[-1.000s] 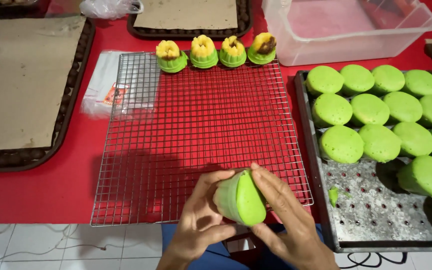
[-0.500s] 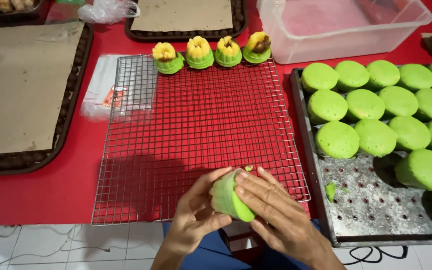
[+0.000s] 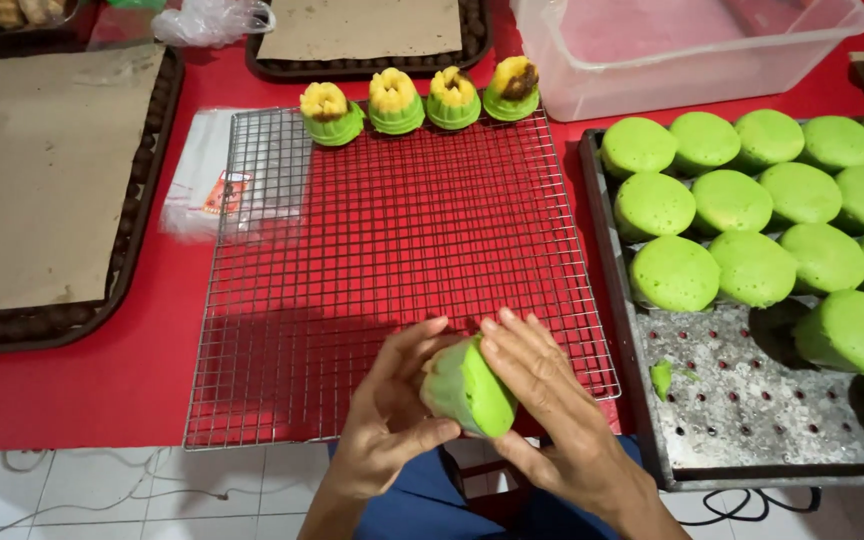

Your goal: Removing small green cakes from plastic molds and arranging them on a wire cooling rack

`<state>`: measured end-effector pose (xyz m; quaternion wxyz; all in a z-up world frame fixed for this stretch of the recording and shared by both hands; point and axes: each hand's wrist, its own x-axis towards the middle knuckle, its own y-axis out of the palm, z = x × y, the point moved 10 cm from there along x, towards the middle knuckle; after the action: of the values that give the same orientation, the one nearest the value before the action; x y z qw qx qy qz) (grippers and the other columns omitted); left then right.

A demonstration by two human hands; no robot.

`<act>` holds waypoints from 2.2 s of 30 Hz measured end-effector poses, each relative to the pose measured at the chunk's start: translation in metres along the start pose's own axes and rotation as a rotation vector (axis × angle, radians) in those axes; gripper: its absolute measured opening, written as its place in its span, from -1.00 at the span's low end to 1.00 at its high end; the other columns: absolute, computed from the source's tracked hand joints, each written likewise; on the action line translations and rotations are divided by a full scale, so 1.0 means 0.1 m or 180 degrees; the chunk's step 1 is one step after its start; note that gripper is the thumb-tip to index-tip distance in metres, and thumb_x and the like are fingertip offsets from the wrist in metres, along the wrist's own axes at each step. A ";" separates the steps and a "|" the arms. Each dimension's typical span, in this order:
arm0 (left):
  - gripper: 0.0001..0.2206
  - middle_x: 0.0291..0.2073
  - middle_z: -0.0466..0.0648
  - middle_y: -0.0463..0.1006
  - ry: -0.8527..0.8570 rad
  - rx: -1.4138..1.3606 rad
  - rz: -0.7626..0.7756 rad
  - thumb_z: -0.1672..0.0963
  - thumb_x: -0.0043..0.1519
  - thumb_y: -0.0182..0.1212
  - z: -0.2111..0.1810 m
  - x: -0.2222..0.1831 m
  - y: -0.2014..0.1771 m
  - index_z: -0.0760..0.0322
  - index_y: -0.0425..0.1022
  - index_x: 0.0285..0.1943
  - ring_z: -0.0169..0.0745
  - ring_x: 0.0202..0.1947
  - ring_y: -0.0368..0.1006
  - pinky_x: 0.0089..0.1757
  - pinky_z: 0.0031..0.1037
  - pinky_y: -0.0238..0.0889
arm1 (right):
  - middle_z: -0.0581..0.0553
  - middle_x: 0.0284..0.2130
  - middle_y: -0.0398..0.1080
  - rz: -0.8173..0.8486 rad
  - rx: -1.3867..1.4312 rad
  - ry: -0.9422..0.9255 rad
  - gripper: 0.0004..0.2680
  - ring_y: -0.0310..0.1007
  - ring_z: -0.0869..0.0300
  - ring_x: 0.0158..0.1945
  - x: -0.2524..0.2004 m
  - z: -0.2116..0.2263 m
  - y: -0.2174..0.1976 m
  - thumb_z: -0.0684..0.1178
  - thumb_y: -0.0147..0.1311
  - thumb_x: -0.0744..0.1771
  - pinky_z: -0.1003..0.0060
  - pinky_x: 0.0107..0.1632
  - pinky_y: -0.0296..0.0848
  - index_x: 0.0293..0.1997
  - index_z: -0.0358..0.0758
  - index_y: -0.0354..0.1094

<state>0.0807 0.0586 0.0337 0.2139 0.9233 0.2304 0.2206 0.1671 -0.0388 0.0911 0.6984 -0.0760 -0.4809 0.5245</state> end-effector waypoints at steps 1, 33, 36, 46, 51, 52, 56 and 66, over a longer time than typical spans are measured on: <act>-0.37 0.37 0.17 0.31 0.0042 0.0009 0.0020 0.23 0.25 0.37 0.00 0.01 -0.01 0.38 0.14 0.48 0.00 0.38 0.27 0.22 -0.31 0.33 | -0.44 0.40 0.13 -0.0003 0.0036 0.0007 -0.55 0.12 -0.22 0.52 0.00 0.00 0.01 -0.14 0.10 0.38 -0.28 0.58 0.04 0.42 -0.45 0.02; -0.37 0.28 0.21 0.44 -0.0048 0.0313 -0.0250 0.27 0.09 0.47 0.15 0.03 0.00 0.41 0.28 0.36 -0.03 0.26 0.39 0.11 -0.36 0.41 | -0.45 0.31 0.26 -0.0307 -0.0062 -0.0097 -0.67 0.26 -0.26 0.44 -0.16 -0.04 -0.05 -0.21 0.03 0.39 -0.26 0.52 0.19 0.33 -0.51 0.17; -0.32 0.30 0.14 0.40 -0.0047 0.0162 -0.0211 0.27 0.13 0.45 0.18 0.03 0.02 0.41 0.21 0.45 -0.10 0.30 0.34 0.15 -0.40 0.35 | -0.43 0.27 0.31 -0.0358 -0.0265 -0.0112 -0.69 0.33 -0.22 0.39 -0.16 -0.04 -0.03 -0.24 0.06 0.39 -0.25 0.48 0.26 0.30 -0.48 0.21; -0.40 0.30 0.16 0.35 0.0214 0.0399 -0.0466 0.29 0.08 0.48 0.09 0.04 -0.01 0.36 0.32 0.32 0.02 0.35 0.30 0.20 -0.29 0.37 | -0.41 0.34 0.25 -0.0872 -0.0037 0.0807 -0.52 0.29 -0.09 0.43 -0.25 -0.19 -0.05 -0.23 0.17 0.32 0.13 0.46 0.27 0.40 -0.49 0.06; -0.39 0.29 0.13 0.35 0.0281 0.0523 -0.0454 0.27 0.08 0.49 0.06 0.03 0.03 0.37 0.33 0.34 0.00 0.35 0.29 0.21 -0.30 0.35 | -0.42 0.35 0.23 -0.0945 0.0030 0.0680 -0.49 0.30 -0.11 0.43 -0.27 -0.16 -0.07 -0.25 0.20 0.32 0.13 0.45 0.33 0.42 -0.49 0.03; -0.39 0.29 0.15 0.36 0.0245 0.0498 -0.0452 0.27 0.08 0.49 0.06 0.03 0.04 0.37 0.32 0.33 0.02 0.35 0.30 0.21 -0.29 0.36 | -0.40 0.35 0.24 -0.0938 -0.0007 0.0662 -0.50 0.30 -0.10 0.42 -0.27 -0.14 -0.08 -0.24 0.20 0.32 0.13 0.44 0.33 0.41 -0.48 0.04; -0.40 0.30 0.20 0.39 0.0242 0.0554 -0.0407 0.25 0.10 0.48 -0.01 0.05 0.11 0.36 0.31 0.33 0.06 0.35 0.31 0.20 -0.27 0.38 | -0.39 0.36 0.23 -0.0936 0.0027 0.0680 -0.51 0.29 -0.09 0.44 -0.29 -0.15 -0.08 -0.19 0.19 0.34 0.11 0.46 0.30 0.42 -0.46 0.04; -0.40 0.31 0.15 0.35 0.0239 0.0576 -0.0446 0.27 0.09 0.48 0.05 0.01 0.07 0.34 0.32 0.33 0.01 0.34 0.29 0.18 -0.31 0.40 | -0.41 0.34 0.24 -0.0955 0.0031 0.0686 -0.50 0.29 -0.10 0.43 -0.27 -0.11 -0.10 -0.23 0.20 0.32 0.13 0.45 0.32 0.41 -0.47 0.04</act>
<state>0.0863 0.0527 0.0337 0.1358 0.9116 0.3211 0.2178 0.1822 -0.0612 0.0755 0.8167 -0.0558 -0.4067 0.4055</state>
